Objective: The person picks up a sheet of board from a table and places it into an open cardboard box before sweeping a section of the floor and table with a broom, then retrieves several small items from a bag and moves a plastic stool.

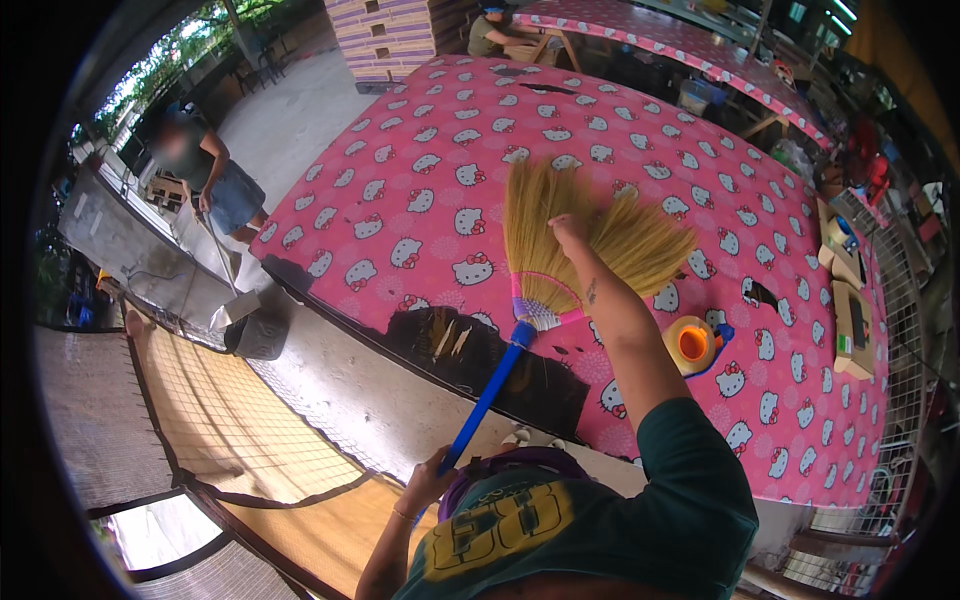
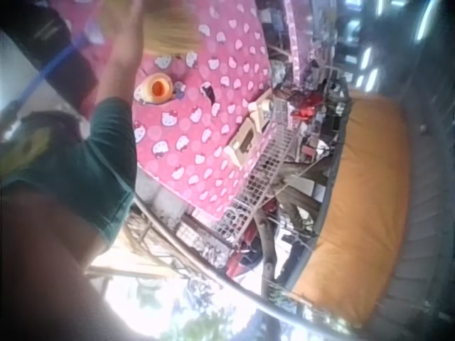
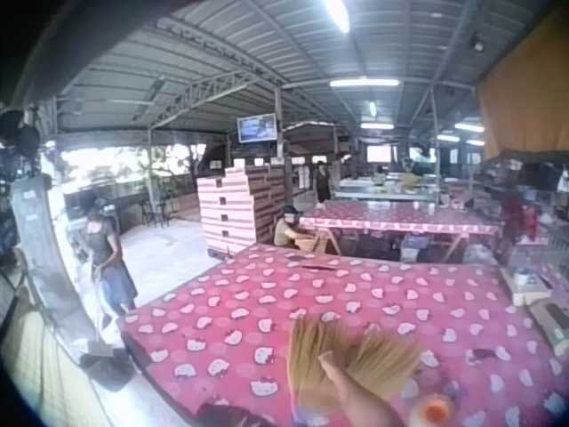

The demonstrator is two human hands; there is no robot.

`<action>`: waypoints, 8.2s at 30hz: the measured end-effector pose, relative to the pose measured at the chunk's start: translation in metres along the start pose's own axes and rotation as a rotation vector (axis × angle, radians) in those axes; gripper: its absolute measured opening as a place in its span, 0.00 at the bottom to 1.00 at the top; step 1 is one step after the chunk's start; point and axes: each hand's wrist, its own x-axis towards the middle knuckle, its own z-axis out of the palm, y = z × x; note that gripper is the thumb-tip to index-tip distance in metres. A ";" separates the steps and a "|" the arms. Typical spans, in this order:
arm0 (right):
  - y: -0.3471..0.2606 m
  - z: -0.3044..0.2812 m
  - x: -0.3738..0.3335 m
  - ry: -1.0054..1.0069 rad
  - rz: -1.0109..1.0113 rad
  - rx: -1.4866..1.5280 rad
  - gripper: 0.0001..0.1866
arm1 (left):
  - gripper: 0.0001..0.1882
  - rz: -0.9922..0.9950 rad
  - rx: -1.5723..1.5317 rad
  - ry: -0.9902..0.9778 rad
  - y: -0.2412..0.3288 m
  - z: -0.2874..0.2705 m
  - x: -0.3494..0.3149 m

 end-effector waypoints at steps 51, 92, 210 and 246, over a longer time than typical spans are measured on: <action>0.018 -0.037 -0.023 -0.237 0.037 0.237 0.20 | 0.25 0.063 0.058 0.036 -0.003 0.001 0.009; -0.087 -0.130 -0.035 0.166 -0.177 1.087 0.12 | 0.24 0.048 0.075 0.094 -0.028 0.007 0.006; 0.057 -0.106 0.003 0.250 0.272 0.297 0.20 | 0.21 0.019 0.037 0.070 -0.018 0.021 0.018; 0.037 -0.208 -0.137 0.485 -0.220 0.833 0.16 | 0.07 0.158 -0.253 0.376 0.130 -0.117 0.052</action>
